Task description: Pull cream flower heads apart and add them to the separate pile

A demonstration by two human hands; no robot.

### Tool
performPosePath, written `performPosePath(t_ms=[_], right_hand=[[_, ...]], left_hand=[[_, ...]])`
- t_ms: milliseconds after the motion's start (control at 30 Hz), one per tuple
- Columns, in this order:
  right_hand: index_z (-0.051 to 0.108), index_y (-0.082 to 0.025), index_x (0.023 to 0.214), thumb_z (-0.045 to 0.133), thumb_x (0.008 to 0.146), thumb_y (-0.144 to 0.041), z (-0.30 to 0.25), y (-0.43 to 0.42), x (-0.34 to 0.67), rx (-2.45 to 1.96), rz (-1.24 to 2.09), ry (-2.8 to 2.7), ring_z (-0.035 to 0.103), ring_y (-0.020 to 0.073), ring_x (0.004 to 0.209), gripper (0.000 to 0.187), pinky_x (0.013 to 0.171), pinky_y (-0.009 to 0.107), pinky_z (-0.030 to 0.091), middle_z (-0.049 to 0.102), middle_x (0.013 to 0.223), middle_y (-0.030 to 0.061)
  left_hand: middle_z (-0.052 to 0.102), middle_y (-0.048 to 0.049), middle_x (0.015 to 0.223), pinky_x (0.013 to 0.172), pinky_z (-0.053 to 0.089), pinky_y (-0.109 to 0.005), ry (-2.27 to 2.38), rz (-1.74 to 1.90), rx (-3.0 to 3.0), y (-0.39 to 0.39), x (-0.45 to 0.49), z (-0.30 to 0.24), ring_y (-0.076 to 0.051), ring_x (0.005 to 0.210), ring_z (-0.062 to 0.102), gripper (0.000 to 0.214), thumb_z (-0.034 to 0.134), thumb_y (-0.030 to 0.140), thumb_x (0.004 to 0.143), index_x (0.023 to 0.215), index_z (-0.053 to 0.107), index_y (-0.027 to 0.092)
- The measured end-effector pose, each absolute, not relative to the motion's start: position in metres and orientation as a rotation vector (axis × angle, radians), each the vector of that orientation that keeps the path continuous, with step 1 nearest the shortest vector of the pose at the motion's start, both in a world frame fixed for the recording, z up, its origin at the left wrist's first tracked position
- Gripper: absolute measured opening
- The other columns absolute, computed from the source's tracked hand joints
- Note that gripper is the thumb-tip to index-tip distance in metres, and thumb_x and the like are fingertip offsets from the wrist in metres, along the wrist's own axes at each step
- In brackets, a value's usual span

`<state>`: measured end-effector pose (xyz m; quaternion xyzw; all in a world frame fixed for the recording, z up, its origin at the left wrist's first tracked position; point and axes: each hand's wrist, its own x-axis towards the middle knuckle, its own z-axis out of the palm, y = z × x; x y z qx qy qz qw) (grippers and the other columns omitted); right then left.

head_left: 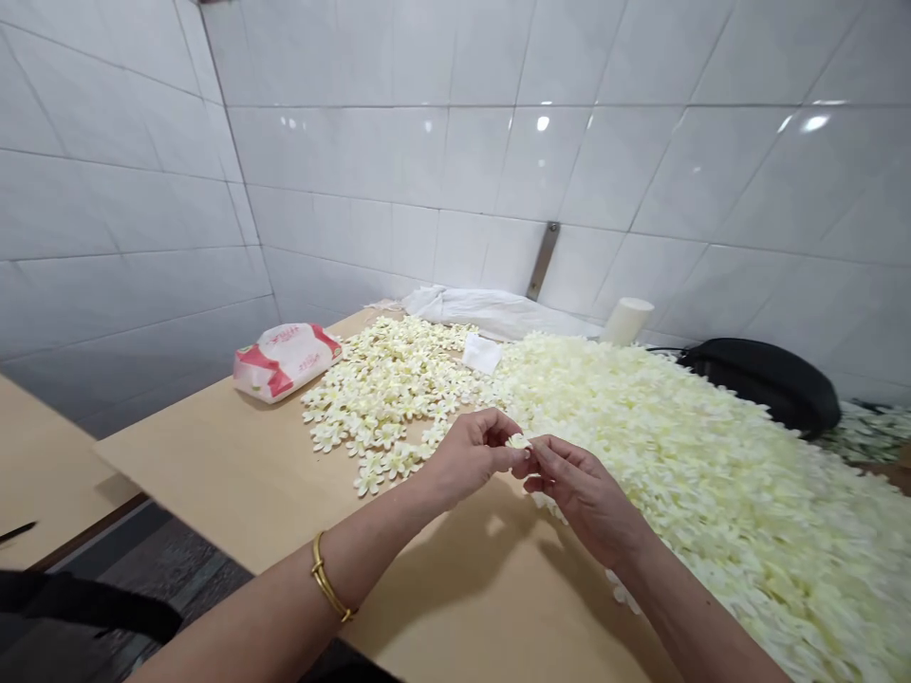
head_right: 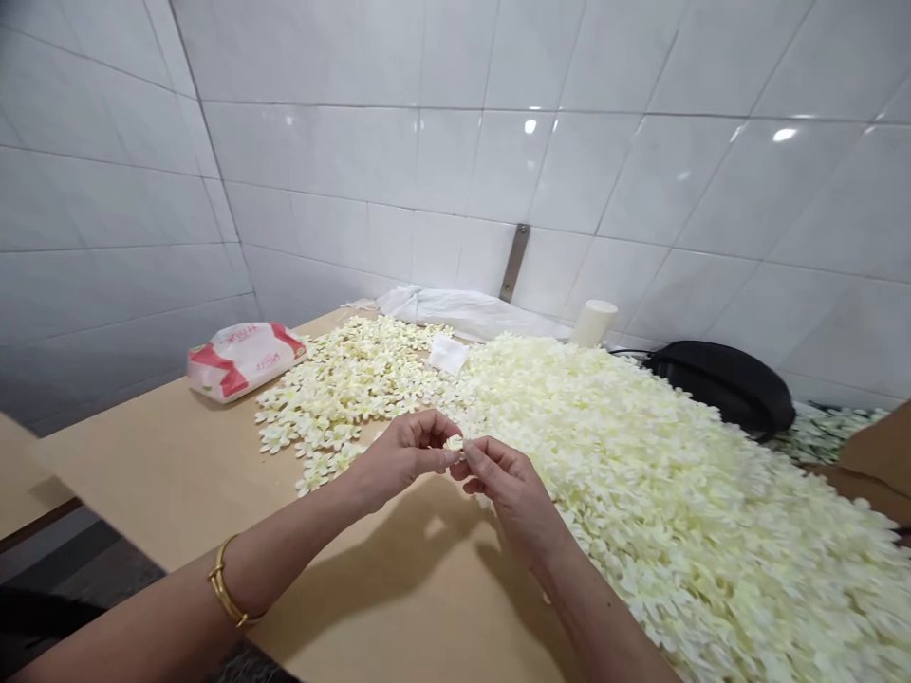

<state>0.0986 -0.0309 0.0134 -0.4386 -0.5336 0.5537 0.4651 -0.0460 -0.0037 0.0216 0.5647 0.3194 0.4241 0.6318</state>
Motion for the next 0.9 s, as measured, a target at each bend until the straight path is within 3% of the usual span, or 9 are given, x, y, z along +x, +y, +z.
performPosePath(t_ms=[133, 267, 367, 500, 633, 733, 900], right_hand=[[0.056, -0.017, 0.064, 0.065, 0.068, -0.042, 0.015, -0.026, 0.108, -1.095, 1.257, -1.184, 0.045, 0.0102, 0.062, 0.028, 0.06, 0.024, 0.037, 0.052, 0.064, -0.0013], [0.052, -0.017, 0.061, 0.067, 0.067, -0.042, 0.014, -0.022, 0.114, -1.072, 1.112, -1.169, 0.044, 0.0091, 0.059, 0.029, 0.06, 0.023, 0.037, 0.049, 0.059, -0.0037], [0.05, -0.018, 0.062, 0.065, 0.069, -0.041, 0.01, -0.02, 0.117, -1.081, 1.107, -1.178, 0.045, 0.009, 0.057, 0.029, 0.057, 0.023, 0.038, 0.048, 0.058, -0.0044], [0.048, -0.019, 0.064, 0.057, 0.075, -0.039, 0.006, -0.022, 0.116, -1.192, 1.038, -1.314, 0.042, 0.0086, 0.051, 0.025, 0.05, 0.022, 0.035, 0.045, 0.056, -0.0051], [0.048, -0.019, 0.062, 0.046, 0.081, -0.028, 0.007, -0.028, 0.112, -1.3, 0.613, -1.589, 0.037, 0.0093, 0.048, 0.021, 0.047, 0.022, 0.03, 0.044, 0.052, -0.0041], [0.048, -0.019, 0.059, 0.042, 0.082, -0.024, 0.005, -0.03, 0.109, -1.293, 0.402, -1.69, 0.038, 0.0092, 0.049, 0.024, 0.047, 0.022, 0.029, 0.043, 0.052, -0.0038], [0.055, -0.019, 0.085, 0.052, 0.079, -0.031, -0.004, -0.025, 0.114, -1.309, 0.594, -1.581, 0.041, 0.0099, 0.05, 0.014, 0.047, 0.022, 0.033, 0.048, 0.057, -0.0039]], left_hand=[[0.046, 0.007, 0.056, 0.05, 0.031, -0.02, 0.727, 1.014, 1.243, 0.008, -0.025, 0.02, -0.004, 0.049, 0.039, 0.021, 0.069, 0.011, 0.051, 0.067, 0.055, 0.014], [0.049, 0.005, 0.06, 0.056, 0.037, -0.023, 0.638, 0.913, 1.051, 0.014, -0.018, 0.012, -0.006, 0.052, 0.046, 0.03, 0.073, 0.016, 0.05, 0.077, 0.059, 0.013], [0.054, 0.0022, 0.062, 0.058, 0.04, -0.025, 0.614, 0.895, 0.953, 0.015, -0.019, 0.007, -0.008, 0.055, 0.051, 0.025, 0.074, 0.019, 0.052, 0.071, 0.059, 0.012], [0.052, 0.0031, 0.055, 0.052, 0.037, -0.021, 0.628, 0.91, 0.998, 0.014, -0.019, 0.003, -0.006, 0.051, 0.047, 0.016, 0.07, 0.014, 0.054, 0.062, 0.056, 0.012], [0.055, 0.0031, 0.059, 0.053, 0.04, -0.022, 0.633, 0.9, 1.039, 0.013, -0.017, 0.002, -0.007, 0.052, 0.048, 0.024, 0.067, 0.011, 0.053, 0.076, 0.061, 0.014], [0.057, 0.001, 0.06, 0.055, 0.041, -0.022, 0.669, 0.855, 1.128, 0.012, -0.016, 0.001, -0.007, 0.052, 0.05, 0.016, 0.067, 0.015, 0.056, 0.071, 0.063, 0.012], [0.053, 0.0032, 0.05, 0.051, 0.039, -0.022, 0.751, 0.959, 1.055, 0.013, -0.018, 0.001, -0.007, 0.046, 0.049, 0.014, 0.069, 0.016, 0.053, 0.06, 0.057, 0.013]])
